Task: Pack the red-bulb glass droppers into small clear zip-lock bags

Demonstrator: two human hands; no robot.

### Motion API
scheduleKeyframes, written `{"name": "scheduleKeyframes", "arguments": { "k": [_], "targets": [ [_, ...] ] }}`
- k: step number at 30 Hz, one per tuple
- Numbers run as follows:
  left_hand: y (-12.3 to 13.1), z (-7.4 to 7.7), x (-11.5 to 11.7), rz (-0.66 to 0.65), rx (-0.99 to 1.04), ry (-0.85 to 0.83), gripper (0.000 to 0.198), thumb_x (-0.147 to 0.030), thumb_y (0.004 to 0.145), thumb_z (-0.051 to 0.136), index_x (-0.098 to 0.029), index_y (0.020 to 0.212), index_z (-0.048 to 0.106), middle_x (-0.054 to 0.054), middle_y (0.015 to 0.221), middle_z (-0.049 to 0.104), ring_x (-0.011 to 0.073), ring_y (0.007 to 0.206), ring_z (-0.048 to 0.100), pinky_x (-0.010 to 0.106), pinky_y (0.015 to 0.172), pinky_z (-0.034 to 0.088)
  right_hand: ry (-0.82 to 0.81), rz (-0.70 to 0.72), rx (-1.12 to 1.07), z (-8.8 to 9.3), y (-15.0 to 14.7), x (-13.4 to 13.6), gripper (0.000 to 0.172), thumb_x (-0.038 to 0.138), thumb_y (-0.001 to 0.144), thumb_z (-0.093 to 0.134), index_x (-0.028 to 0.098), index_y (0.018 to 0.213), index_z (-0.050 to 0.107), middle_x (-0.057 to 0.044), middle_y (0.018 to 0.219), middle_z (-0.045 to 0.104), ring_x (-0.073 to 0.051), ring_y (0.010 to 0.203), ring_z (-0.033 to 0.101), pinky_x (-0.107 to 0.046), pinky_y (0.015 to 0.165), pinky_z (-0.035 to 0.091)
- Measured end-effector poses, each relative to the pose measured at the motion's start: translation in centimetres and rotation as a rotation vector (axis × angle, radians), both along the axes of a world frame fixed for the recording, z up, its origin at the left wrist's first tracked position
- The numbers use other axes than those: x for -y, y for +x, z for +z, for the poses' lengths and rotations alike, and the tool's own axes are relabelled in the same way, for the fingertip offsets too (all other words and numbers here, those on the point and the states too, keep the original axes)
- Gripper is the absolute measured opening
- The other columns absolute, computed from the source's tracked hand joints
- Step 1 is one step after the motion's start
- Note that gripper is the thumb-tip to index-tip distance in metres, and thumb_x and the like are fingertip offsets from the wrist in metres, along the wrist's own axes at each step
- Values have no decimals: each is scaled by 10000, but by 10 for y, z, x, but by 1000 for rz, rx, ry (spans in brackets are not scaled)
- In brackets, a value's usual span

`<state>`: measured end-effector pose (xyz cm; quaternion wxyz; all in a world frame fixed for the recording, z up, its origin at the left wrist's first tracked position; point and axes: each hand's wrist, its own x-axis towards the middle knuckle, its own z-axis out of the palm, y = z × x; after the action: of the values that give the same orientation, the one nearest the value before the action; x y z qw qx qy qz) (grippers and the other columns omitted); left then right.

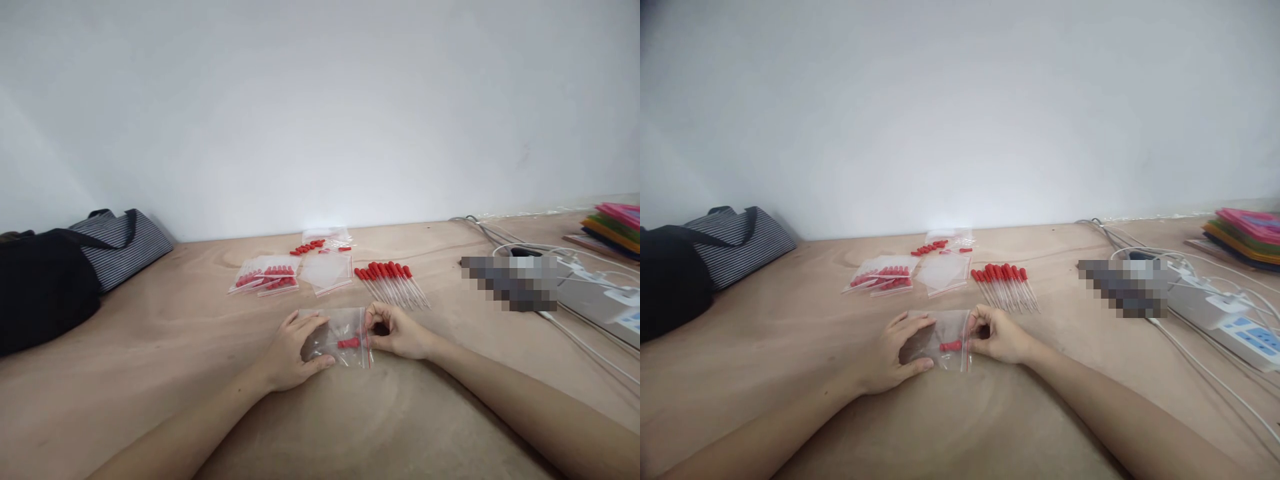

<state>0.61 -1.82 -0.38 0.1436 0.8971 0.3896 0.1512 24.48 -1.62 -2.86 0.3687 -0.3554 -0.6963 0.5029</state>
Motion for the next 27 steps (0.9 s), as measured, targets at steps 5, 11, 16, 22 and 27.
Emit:
{"name": "scheduleKeyframes", "arguments": {
  "k": [5,11,16,22,27],
  "targets": [
    [-1,0,-1,-6,0,0,558,-422,726,597,-182,1201,427,99,1226,503,267,1164,410,472,1013,214,-43,-73,9,1,-2,1,350,356,574,715,179,679,432,33,620,546,-93,569,512,-231,545,409],
    [0,2,0,-4,2,-12,558,-426,715,607,-189,1191,439,95,1211,519,272,1155,419,476,1006,226,-6,-89,56,3,-10,7,357,342,569,720,187,699,427,34,648,549,-85,549,478,-216,520,368],
    [1,2,1,-6,5,-2,544,-449,732,585,-192,1189,440,89,1198,527,266,1150,424,470,1011,219,19,-113,34,0,-16,7,261,304,676,631,195,689,394,26,647,559,-85,547,471,-222,534,369],
    [2,2,0,-2,5,-13,544,-436,721,596,-205,1188,440,81,1191,536,278,1154,419,483,1002,229,40,-66,28,0,-15,5,255,234,667,630,201,705,380,11,699,588,-102,597,507,-238,573,395],
    [3,3,1,-1,19,-14,546,-428,717,601,-191,1183,443,90,1191,532,274,1149,422,484,1009,220,8,-98,14,-1,-18,4,197,242,699,590,198,689,399,14,663,581,-111,599,533,-242,570,401]
  ]
}}
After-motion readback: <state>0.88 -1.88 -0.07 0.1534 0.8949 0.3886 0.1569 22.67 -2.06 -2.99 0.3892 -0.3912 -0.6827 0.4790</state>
